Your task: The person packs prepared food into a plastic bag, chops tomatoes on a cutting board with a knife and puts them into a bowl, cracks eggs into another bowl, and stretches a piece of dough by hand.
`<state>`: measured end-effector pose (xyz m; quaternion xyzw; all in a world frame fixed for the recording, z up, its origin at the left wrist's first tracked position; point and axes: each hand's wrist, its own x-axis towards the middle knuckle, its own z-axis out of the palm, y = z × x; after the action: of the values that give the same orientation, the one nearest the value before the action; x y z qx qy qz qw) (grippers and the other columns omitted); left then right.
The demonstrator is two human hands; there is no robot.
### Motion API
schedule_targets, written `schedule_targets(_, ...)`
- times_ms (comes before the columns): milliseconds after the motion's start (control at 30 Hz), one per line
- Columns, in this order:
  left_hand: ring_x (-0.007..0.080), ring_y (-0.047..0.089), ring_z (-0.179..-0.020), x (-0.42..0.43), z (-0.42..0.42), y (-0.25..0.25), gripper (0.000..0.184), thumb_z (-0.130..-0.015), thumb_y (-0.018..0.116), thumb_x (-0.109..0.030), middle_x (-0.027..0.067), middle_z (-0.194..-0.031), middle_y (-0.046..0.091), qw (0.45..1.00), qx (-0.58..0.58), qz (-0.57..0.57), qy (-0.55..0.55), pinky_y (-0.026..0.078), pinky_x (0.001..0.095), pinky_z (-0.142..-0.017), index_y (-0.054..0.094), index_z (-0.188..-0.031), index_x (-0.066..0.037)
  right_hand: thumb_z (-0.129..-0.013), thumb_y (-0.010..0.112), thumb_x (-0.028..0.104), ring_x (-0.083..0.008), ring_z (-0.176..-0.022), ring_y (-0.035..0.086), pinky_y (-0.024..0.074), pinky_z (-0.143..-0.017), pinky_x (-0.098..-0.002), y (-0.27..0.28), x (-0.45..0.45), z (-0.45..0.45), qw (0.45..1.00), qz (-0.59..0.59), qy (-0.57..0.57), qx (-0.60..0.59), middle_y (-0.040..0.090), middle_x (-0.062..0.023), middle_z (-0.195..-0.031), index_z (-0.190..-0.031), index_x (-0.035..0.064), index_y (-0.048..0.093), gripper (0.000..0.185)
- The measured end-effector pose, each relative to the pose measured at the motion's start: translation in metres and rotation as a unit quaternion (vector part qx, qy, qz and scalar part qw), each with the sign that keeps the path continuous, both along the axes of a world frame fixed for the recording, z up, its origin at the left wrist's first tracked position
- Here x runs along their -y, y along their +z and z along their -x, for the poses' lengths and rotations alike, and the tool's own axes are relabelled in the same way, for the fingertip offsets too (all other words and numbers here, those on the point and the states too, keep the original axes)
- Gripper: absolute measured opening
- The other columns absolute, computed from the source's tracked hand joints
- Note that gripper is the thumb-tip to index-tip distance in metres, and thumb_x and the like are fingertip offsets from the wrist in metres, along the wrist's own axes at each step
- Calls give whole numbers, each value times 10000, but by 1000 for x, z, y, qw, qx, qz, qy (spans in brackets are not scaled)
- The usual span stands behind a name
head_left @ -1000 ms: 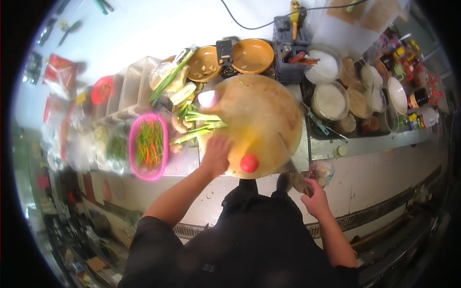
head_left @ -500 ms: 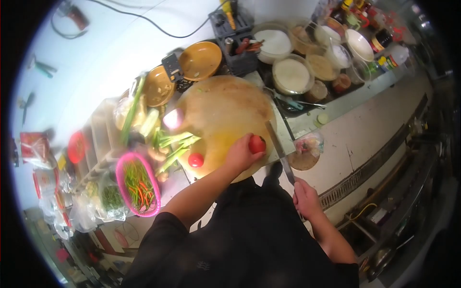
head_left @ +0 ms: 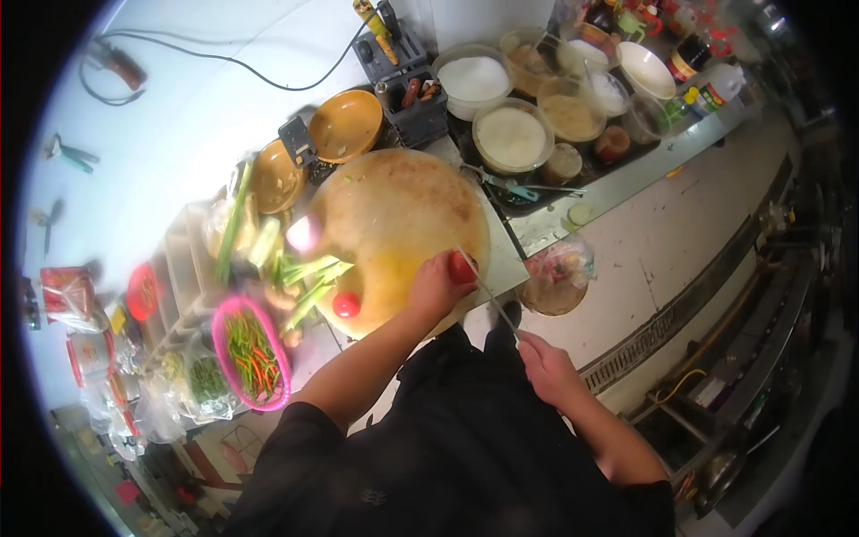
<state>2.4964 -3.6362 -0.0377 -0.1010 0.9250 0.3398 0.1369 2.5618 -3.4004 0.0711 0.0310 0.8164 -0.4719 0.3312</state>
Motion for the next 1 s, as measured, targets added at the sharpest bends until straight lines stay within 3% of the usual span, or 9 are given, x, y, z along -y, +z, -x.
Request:
schedule_targets(233, 360, 576, -1043, -4, -3, 2, 698, -644, 825, -302, 188, -1079, 623, 998, -58, 15, -18, 467, 421, -901, 524, -1207, -21, -974, 464, 354, -387, -983, 632, 488, -842, -383, -34, 40, 47, 997, 47, 3, -64, 652, -252, -1007, -1196, -13, 582, 446)
schedule_targets(367, 356, 569, -1056, -5, -2, 4, 668, -653, 812, -302, 178, -1092, 622, 996, -79, 26, -32, 463, 420, -910, 530, -1192, -25, -972, 466, 355, -384, -1010, 627, 479, -867, -378, -43, 35, 53, 996, 80, -13, -31, 645, -257, -1050, -1192, -22, 583, 452)
schedule_targets(433, 355, 567, -1059, -3, -2, 5, 663, -657, 809, -305, 179, -1092, 621, 996, -79, 20, -29, 462, 421, -911, 530, -1190, -26, -978, 458, 363, -331, -862, 663, 496, -790, -369, -43, 13, 37, 999, 7, 2, 44, 675, -211, -913, -1182, -20, 589, 454)
schedule_targets(533, 358, 565, -1060, -3, -6, -1, 659, -661, 807, -303, 181, -1097, 618, 995, -92, 9, -24, 462, 424, -912, 530, -1191, -25, -985, 444, 375, -249, -685, 625, 490, -686, -360, -15, -6, 22, 987, 5, -13, 159, 634, -138, -733, -1155, -18, 602, 457)
schedule_targets(633, 365, 564, -1054, -1, -9, -2, 664, -659, 812, -291, 176, -1099, 617, 996, -83, -7, -14, 462, 425, -913, 529, -1197, -23, -989, 431, 385, -185, -598, 562, 467, -617, -357, -20, 8, 35, 989, 58, -20, 137, 558, -86, -634, -1136, -10, 612, 459)
schedule_targets(767, 367, 552, -1075, 4, -12, 1, 680, -648, 824, -280, 174, -1123, 604, 997, -78, -24, -5, 458, 422, -924, 528, -1206, -26, -989, 430, 391, -185, -598, 561, 467, -620, -354, -48, 46, 60, 996, 79, -4, 48, 561, -87, -637, -1137, -1, 613, 457)
schedule_targets(833, 362, 545, -1090, 6, -13, -6, 685, -646, 826, -281, 177, -1140, 593, 995, -100, -22, 0, 457, 419, -929, 528, -1206, -24, -987, 434, 379, -240, -685, 619, 481, -683, -357, -55, 47, 53, 998, 47, 21, -26, 621, -139, -719, -1140, 3, 611, 442)
schedule_targets(967, 351, 526, -1127, 11, -20, -9, 689, -645, 829, -277, 178, -1192, 560, 991, -131, -5, 9, 452, 416, -942, 524, -1204, -15, -981, 440, 368, -332, -853, 652, 483, -784, -372, -30, 18, 27, 999, 0, 38, 39, 665, -214, -886, -1157, 5, 605, 436)
schedule_targets(1000, 351, 526, -1127, 13, -23, -10, 689, -645, 829, -277, 178, -1192, 560, 992, -129, -6, 12, 452, 416, -942, 524, -1204, -15, -978, 442, 366, -363, -919, 638, 480, -820, -377, -16, 18, 27, 992, -16, 29, 119, 658, -232, -955, -1173, 5, 599, 439)
